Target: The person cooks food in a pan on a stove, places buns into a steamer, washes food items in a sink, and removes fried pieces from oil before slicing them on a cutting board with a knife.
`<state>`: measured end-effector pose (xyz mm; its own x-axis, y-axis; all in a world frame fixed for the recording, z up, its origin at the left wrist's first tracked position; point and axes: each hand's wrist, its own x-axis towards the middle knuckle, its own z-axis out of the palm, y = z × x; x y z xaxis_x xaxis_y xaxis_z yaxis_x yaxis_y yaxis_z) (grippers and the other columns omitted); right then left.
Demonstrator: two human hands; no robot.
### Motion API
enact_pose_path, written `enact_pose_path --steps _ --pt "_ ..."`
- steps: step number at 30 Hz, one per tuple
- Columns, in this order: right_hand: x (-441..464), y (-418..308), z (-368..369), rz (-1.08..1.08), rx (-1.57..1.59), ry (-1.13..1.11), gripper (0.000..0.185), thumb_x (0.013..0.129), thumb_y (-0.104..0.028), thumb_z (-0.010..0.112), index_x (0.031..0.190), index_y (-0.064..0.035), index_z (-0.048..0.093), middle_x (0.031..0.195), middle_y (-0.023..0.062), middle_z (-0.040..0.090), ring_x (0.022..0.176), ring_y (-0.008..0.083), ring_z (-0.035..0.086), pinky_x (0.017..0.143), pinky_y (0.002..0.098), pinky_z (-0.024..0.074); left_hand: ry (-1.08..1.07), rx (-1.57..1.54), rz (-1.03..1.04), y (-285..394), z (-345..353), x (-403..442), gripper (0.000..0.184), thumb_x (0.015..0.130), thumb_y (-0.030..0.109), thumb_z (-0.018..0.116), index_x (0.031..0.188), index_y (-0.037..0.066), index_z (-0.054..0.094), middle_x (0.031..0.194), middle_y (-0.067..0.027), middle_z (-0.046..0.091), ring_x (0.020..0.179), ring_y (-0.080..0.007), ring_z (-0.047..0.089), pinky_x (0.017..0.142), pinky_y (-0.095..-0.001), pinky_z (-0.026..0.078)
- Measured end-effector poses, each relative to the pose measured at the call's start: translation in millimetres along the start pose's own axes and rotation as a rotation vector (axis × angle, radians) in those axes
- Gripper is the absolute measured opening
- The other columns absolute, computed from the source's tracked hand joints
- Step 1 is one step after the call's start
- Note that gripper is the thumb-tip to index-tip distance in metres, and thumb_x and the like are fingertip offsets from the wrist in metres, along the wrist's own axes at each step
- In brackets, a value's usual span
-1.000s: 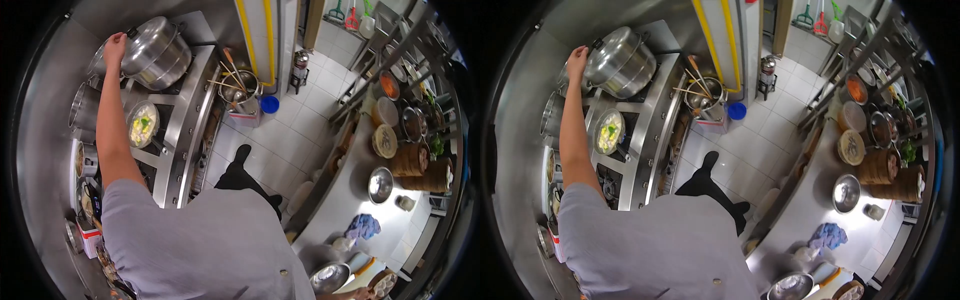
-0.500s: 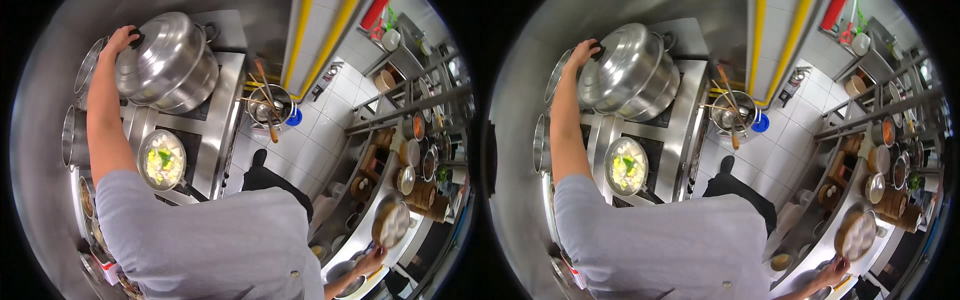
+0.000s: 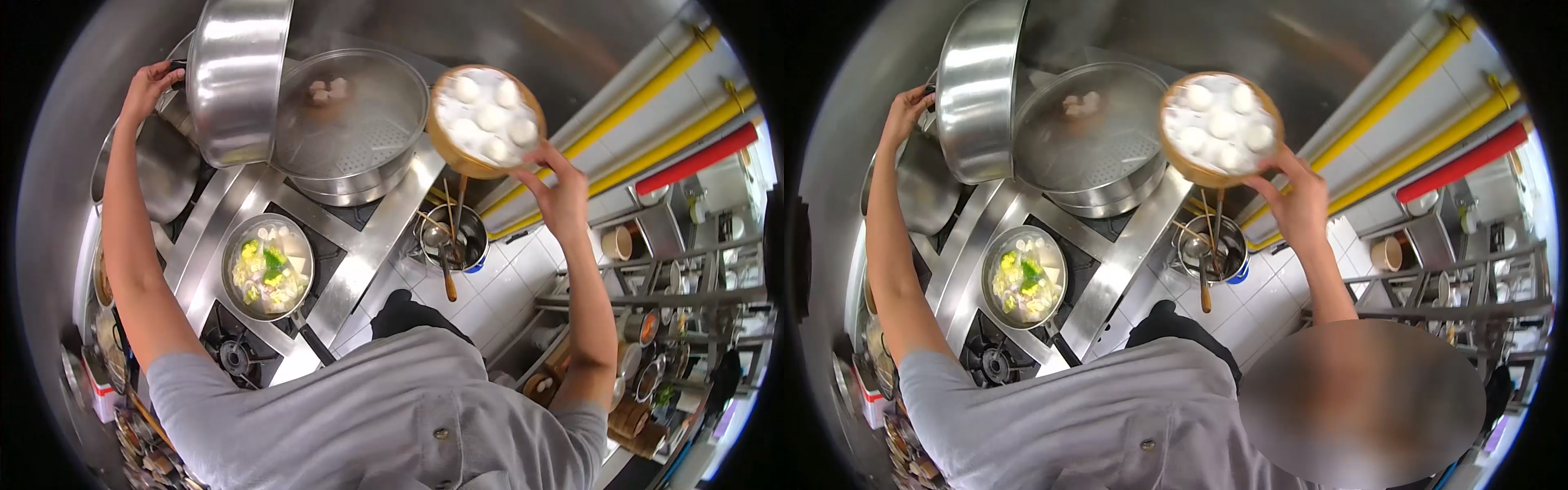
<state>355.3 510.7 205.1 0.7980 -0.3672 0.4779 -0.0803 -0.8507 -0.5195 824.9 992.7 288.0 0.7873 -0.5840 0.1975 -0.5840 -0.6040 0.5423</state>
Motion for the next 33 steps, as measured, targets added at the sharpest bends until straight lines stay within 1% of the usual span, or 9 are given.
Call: enact_pose_path --steps 11,15,20,22,25,29,30,32,33 --pt "125 -21 223 -0.352 0.195 -0.582 0.03 0.068 -0.017 0.083 0.09 -0.0041 0.068 0.088 0.015 0.07 0.088 0.0308 0.068 0.079 0.0378 0.0527 0.173 -0.097 -0.006 10 11 -39 0.042 0.088 0.02 0.07 0.121 -0.005 0.061 0.103 -0.0085 0.071 0.093 -0.0114 0.063 0.085 -0.0265 0.047" --pt "128 -35 271 -0.355 0.197 -0.692 0.032 0.067 -0.022 0.084 0.091 -0.0051 0.069 0.09 0.0139 0.07 0.086 0.0305 0.068 0.079 0.0374 0.053 0.207 0.108 -0.069 49 17 -40 0.042 0.09 0.022 0.068 0.122 -0.004 0.061 0.102 -0.0137 0.072 0.092 -0.0142 0.066 0.086 -0.0281 0.049" --pt "134 -31 303 -0.528 0.098 -0.769 0.034 0.069 -0.009 0.074 0.103 -0.0057 0.07 0.095 0.0167 0.07 0.087 0.0356 0.067 0.079 0.0395 0.0529 0.208 0.14 0.005 55 33 -22 0.039 0.092 0.022 0.065 0.122 -0.003 0.061 0.1 -0.0119 0.072 0.09 -0.0146 0.065 0.085 -0.0291 0.049" --pt "128 -24 286 -0.534 0.094 -0.699 0.038 0.07 -0.006 0.07 0.108 -0.0062 0.068 0.099 0.0161 0.069 0.089 0.0356 0.066 0.081 0.0401 0.0529 0.166 -0.015 0.104 57 43 -11 0.038 0.093 0.022 0.065 0.122 -0.002 0.06 0.103 -0.0124 0.07 0.09 -0.0144 0.063 0.086 -0.029 0.048" --pt "90 -16 200 -0.635 -0.14 -0.42 0.046 0.074 0.002 0.059 0.119 -0.0081 0.063 0.113 0.0129 0.067 0.096 0.0348 0.064 0.086 0.0416 0.0523 0.145 0.247 0.245 92 61 -8 0.036 0.096 0.024 0.059 0.124 0.001 0.059 0.121 -0.0142 0.064 0.109 -0.022 0.061 0.095 -0.033 0.045" --pt "-46 -4 -6 -0.125 0.256 -0.242 0.025 0.089 -0.009 0.058 0.113 -0.0052 0.065 0.108 0.0134 0.068 0.097 0.0347 0.062 0.09 0.042 0.0493 -0.05 0.217 0.402 76 104 52 0.041 0.1 0.022 0.052 0.133 -0.002 0.051 0.134 -0.0165 0.055 0.126 -0.0249 0.05 0.107 -0.0342 0.038" --pt "-86 18 -36 -0.087 0.196 -0.172 0.024 0.089 -0.011 0.06 0.112 -0.0039 0.065 0.105 0.0156 0.068 0.096 0.0355 0.062 0.089 0.0419 0.0493 -0.226 -0.655 -0.026 63 121 77 0.043 0.102 0.022 0.043 0.138 -0.002 0.045 0.149 -0.0126 0.038 0.132 -0.0263 0.044 0.11 -0.0371 0.035" --pt "-169 48 -102 0.191 -0.044 -0.14 0.023 0.089 -0.013 0.062 0.109 -0.0025 0.065 0.103 0.0174 0.067 0.095 0.0363 0.062 0.087 0.0422 0.05 -0.257 0.099 0.273 32 142 120 0.039 0.1 0.013 0.047 0.135 -0.004 0.047 0.142 -0.0167 0.043 0.128 -0.0241 0.047 0.107 -0.0329 0.038" --pt "-207 76 -129 0.286 -0.107 -0.08 0.023 0.088 -0.012 0.064 0.108 -0.0022 0.065 0.1 0.0179 0.068 0.092 0.0358 0.064 0.085 0.0419 0.051 -0.298 0.068 0.239 -2 153 143 0.042 0.095 0.01 0.054 0.134 -0.005 0.048 0.141 -0.0179 0.045 0.127 -0.025 0.046 0.104 -0.0345 0.039"
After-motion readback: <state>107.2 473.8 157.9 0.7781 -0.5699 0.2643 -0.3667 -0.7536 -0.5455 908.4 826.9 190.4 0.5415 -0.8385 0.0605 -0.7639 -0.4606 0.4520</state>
